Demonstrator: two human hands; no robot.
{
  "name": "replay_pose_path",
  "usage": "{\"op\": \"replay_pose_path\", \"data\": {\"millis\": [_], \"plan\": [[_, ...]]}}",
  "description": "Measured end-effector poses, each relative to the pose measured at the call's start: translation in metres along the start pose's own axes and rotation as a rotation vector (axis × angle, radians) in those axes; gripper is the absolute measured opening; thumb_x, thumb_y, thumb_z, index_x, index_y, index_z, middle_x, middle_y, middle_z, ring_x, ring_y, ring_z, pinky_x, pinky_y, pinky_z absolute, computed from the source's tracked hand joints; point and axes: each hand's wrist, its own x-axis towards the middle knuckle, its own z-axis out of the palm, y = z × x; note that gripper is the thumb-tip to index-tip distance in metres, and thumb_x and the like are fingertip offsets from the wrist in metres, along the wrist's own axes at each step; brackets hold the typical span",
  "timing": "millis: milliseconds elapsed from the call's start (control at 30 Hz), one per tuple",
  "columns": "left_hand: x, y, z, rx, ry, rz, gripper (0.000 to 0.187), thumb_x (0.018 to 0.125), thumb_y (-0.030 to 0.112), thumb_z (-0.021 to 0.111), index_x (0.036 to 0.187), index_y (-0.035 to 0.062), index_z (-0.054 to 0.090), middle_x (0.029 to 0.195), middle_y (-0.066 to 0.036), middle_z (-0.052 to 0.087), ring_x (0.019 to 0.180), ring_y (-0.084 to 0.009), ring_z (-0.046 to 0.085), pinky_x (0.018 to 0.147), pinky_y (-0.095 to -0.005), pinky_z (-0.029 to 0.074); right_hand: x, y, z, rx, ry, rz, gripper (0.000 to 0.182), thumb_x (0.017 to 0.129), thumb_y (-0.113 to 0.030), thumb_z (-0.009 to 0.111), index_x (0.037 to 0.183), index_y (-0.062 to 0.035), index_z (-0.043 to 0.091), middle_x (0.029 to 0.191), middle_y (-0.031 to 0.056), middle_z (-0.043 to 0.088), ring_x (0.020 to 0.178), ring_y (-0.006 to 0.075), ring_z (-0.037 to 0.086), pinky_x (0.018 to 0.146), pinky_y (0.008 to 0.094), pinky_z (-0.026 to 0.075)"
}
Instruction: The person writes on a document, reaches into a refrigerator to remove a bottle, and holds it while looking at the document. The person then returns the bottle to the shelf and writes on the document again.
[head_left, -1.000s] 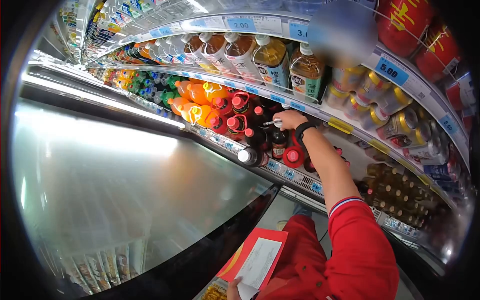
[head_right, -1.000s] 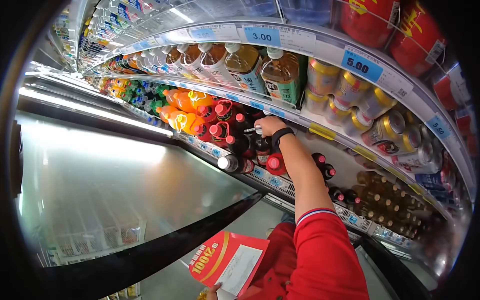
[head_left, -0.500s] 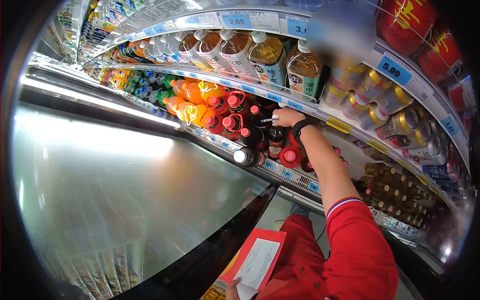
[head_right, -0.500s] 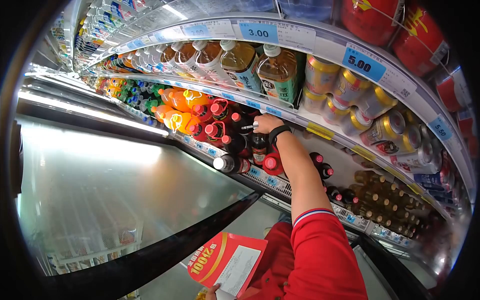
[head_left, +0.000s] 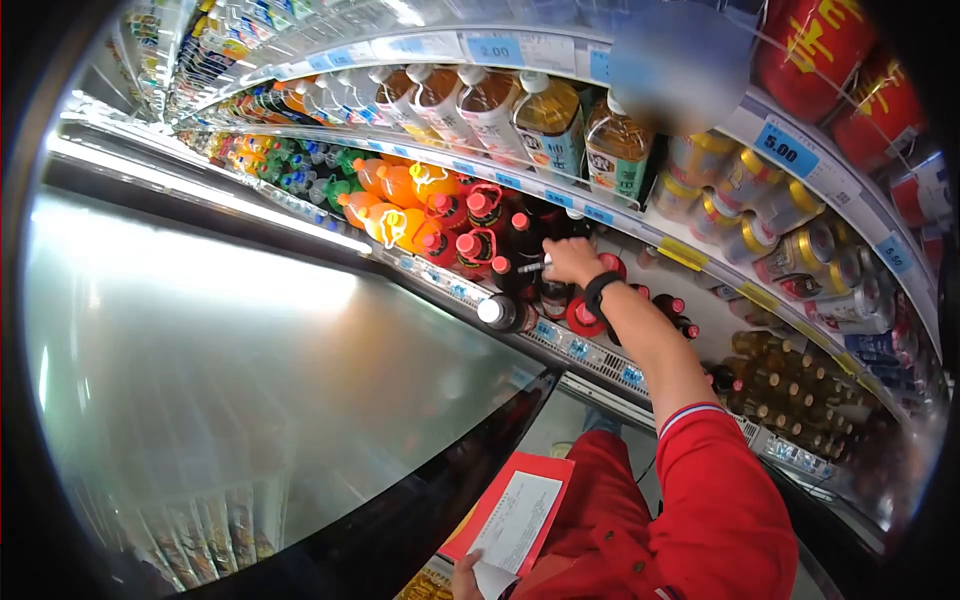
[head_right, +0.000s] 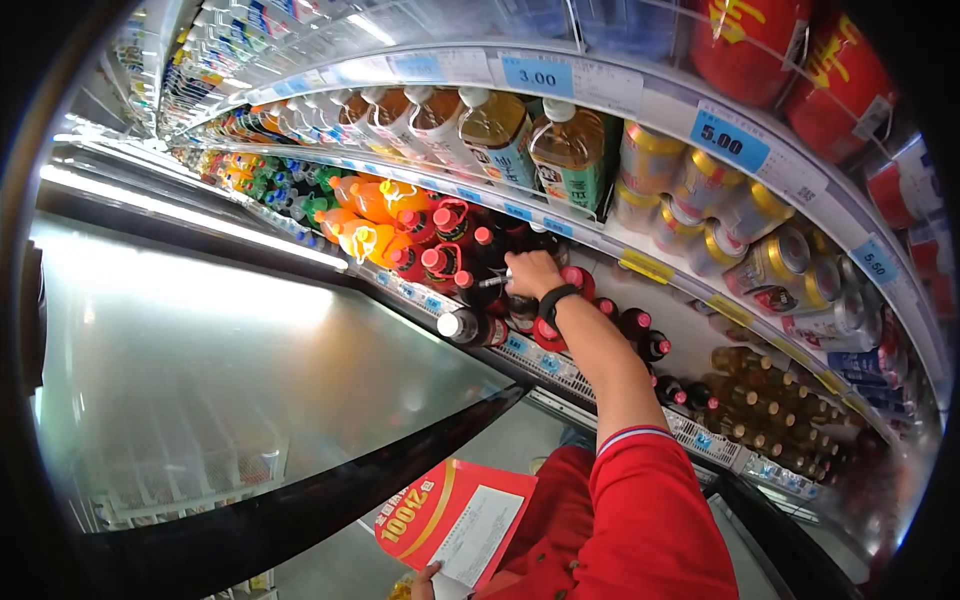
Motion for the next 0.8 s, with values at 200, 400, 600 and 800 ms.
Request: {"op": "replay_pose_path", "data": {"millis": [200, 400, 600, 800], "plan": [[0.013, -0.005, -0.034, -0.148, 0.041, 0.048, 0.047, 0.078, 0.032, 0.057, 0.109, -0.0024, 0.051, 0.095, -0.017, 0.061, 0.08, -0.033, 0.059, 0.07, -0.0434, 0.051, -0.034, -0.033, -0.034, 0.059, 0.154, -0.016, 0.038, 0.065, -0.034, 0.069, 0.087, -0.0061, 0.054, 0.075, 0.0156, 0.064, 0.072, 0.0346, 0.062, 0.063, 0.0453, 0.048], [0.117, -0.028, -0.126, -0.228, -0.176, 0.186, 0.053, 0.08, 0.029, 0.055, 0.121, -0.0026, 0.044, 0.104, -0.023, 0.06, 0.082, -0.0362, 0.06, 0.068, -0.0475, 0.052, -0.079, -0.085, -0.165, 0.005, 0.221, 0.058, 0.045, 0.067, -0.04, 0.064, 0.092, -0.0023, 0.06, 0.082, 0.018, 0.065, 0.078, 0.0342, 0.063, 0.069, 0.0429, 0.048], [0.077, -0.003, -0.094, -0.449, -0.321, 0.576, 0.032, 0.078, 0.0, 0.048, 0.108, -0.0089, 0.05, 0.104, -0.019, 0.059, 0.094, -0.0318, 0.06, 0.084, -0.0432, 0.049, -0.153, -0.145, -0.304, -0.026, 0.296, 0.095, 0.052, 0.065, -0.047, 0.064, 0.095, -0.0046, 0.064, 0.091, 0.0185, 0.065, 0.086, 0.034, 0.061, 0.075, 0.0415, 0.048], [0.083, 0.008, -0.101, -0.48, -0.326, 0.725, 0.039, 0.076, -0.004, 0.049, 0.114, -0.0006, 0.045, 0.105, -0.016, 0.057, 0.095, -0.0298, 0.058, 0.083, -0.0404, 0.049, -0.235, -0.226, -0.401, -0.068, 0.291, -0.013, 0.043, 0.068, -0.043, 0.067, 0.085, -0.0038, 0.063, 0.07, 0.0123, 0.063, 0.068, 0.0258, 0.063, 0.061, 0.0342, 0.047]]}}
